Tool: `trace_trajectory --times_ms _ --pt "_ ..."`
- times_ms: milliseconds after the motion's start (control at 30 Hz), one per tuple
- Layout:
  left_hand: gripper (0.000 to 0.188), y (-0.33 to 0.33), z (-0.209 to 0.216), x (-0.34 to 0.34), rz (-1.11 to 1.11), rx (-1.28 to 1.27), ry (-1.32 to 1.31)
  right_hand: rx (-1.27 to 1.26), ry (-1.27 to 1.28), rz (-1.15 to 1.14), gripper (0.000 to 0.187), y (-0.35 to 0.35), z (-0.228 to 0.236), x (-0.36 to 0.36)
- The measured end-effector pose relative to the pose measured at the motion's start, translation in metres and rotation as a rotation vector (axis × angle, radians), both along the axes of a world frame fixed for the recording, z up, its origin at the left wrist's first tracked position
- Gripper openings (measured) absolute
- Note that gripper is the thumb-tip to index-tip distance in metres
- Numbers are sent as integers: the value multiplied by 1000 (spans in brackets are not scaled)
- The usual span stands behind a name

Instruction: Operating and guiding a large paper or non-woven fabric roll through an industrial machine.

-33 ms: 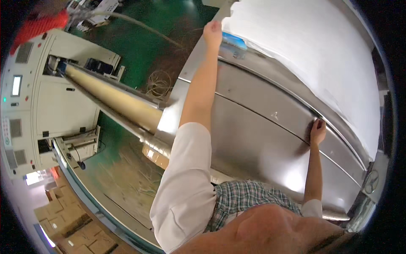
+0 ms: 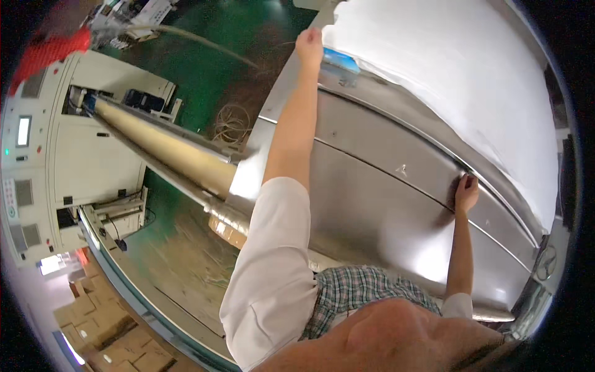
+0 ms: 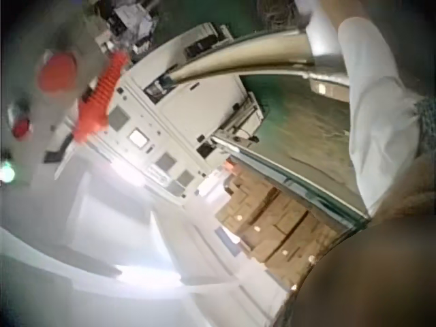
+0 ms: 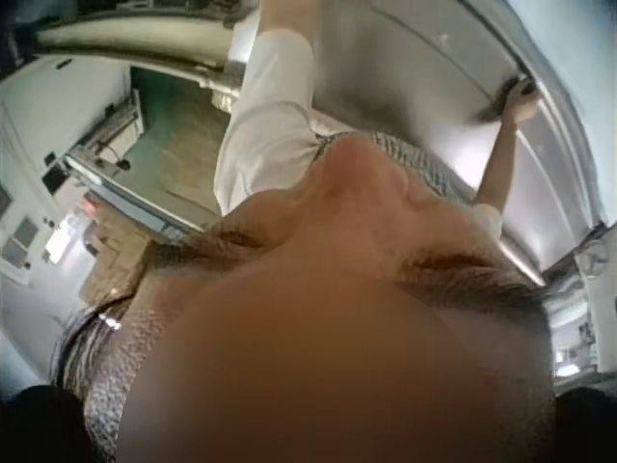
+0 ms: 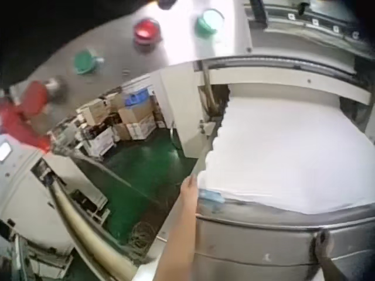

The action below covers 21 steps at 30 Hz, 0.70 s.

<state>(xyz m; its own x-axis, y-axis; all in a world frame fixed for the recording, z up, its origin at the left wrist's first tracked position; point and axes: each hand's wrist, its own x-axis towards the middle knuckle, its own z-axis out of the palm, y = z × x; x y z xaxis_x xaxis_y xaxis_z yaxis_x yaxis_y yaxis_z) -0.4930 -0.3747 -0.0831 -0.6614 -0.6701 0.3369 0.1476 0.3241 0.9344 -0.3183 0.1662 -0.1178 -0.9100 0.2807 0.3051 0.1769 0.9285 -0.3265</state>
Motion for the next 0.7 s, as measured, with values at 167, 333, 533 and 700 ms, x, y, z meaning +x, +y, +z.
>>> trace_trajectory --times_ms 167,333,533,700 --pt "32 -4 -7 -33 -223 281 20 -1 116 98 23 -6 9 6" --pt "30 -7 -2 -38 -359 426 -58 -16 101 53 22 -17 18 5" --pt "26 -3 8 -22 -427 387 -166 -22 26 4 21 1 5 3" --pt "30 -8 7 6 -460 437 -212 -591 23 347 15 -104 56 -6"
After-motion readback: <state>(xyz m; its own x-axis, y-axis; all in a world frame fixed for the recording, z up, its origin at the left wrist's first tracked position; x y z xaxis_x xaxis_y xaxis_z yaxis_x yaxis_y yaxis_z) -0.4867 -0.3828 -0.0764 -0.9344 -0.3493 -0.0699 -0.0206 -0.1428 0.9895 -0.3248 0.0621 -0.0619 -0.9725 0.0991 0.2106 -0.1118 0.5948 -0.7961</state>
